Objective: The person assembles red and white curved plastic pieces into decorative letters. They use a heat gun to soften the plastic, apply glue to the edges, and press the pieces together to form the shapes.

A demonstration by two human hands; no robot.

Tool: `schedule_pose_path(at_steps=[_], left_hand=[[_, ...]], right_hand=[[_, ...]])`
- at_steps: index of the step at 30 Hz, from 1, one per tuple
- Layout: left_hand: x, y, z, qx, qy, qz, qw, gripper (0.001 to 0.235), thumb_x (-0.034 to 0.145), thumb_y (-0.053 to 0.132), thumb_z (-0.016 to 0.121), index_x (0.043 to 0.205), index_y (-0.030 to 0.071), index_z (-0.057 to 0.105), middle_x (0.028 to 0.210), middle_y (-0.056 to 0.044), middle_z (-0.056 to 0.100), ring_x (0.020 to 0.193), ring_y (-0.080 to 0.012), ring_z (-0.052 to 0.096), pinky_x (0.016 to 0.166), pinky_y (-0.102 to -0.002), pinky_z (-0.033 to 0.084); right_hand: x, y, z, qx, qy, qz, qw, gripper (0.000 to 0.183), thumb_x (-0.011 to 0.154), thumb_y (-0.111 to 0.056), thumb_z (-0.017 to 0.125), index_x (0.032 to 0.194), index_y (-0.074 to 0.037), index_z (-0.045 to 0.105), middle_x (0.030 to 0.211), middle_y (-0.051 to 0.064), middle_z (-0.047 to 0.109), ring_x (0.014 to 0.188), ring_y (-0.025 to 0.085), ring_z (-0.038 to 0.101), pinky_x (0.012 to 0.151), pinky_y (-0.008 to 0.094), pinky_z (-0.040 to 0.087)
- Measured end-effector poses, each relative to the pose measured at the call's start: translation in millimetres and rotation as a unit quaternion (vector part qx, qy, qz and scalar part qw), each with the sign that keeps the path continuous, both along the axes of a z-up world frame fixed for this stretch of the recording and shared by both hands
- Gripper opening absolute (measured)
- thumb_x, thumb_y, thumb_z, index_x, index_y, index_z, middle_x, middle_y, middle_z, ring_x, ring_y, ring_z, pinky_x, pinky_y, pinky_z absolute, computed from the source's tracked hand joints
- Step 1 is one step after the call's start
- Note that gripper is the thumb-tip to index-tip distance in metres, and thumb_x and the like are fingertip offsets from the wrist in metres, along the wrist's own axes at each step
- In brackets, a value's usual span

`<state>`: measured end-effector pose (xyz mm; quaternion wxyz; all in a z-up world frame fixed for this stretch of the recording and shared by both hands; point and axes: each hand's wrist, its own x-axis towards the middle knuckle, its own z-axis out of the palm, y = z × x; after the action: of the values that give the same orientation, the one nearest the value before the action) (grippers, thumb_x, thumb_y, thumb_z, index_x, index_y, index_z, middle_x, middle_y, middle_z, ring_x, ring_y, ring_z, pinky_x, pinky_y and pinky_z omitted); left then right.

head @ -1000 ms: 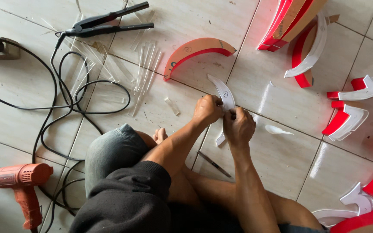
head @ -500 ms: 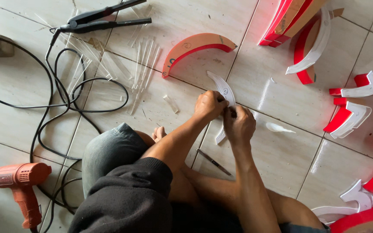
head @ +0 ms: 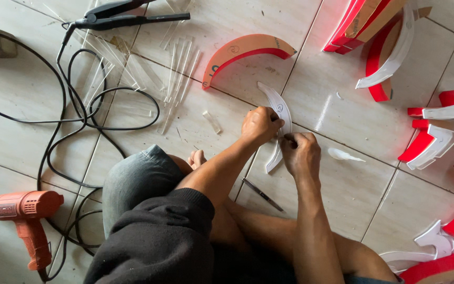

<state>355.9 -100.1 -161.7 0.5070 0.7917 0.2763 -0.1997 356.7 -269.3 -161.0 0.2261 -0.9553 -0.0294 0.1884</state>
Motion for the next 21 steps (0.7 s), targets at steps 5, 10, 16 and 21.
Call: schedule_pose_path(at_steps=[5,10,16,21], left_hand=[[0,-1,-2,0.003,-0.007,-0.006,1.000,0.027,0.085,0.038,0.070,0.103,0.021,0.080,0.099,-0.010,0.079,0.107,-0.0316,0.074,0.092,-0.046,0.059],[0,-3,-1,0.005,-0.005,0.011,1.000,0.025,0.085,0.038,0.070,0.102,0.022,0.080,0.099,-0.010,0.079,0.107,-0.0322,0.074,0.093,-0.045,0.059],[-2,-1,4,0.007,0.003,0.014,1.000,0.026,0.085,0.038,0.070,0.103,0.022,0.080,0.100,-0.011,0.079,0.108,-0.0325,0.074,0.093,-0.045,0.059],[-4,1,5,-0.010,-0.009,0.019,1.000,0.028,0.087,0.035,0.070,0.107,0.018,0.080,0.104,-0.015,0.078,0.109,-0.0353,0.073,0.093,-0.046,0.059]], right_hand=[[-4,-1,2,-0.017,-0.012,0.013,1.000,0.022,0.089,-0.036,0.072,0.105,-0.022,0.079,0.105,0.006,0.067,0.102,0.032,0.071,0.094,0.049,0.059],[-6,1,0,-0.006,-0.016,0.013,1.000,0.020,0.091,-0.037,0.071,0.105,-0.024,0.078,0.104,0.003,0.067,0.103,0.031,0.071,0.095,0.050,0.058],[-8,4,4,-0.003,0.000,0.015,1.000,0.020,0.091,-0.042,0.070,0.105,-0.029,0.076,0.108,0.002,0.066,0.106,0.032,0.070,0.098,0.052,0.056],[-6,7,7,-0.016,0.006,0.008,1.000,0.019,0.091,-0.042,0.068,0.105,-0.031,0.076,0.107,0.000,0.066,0.104,0.030,0.071,0.099,0.052,0.055]])
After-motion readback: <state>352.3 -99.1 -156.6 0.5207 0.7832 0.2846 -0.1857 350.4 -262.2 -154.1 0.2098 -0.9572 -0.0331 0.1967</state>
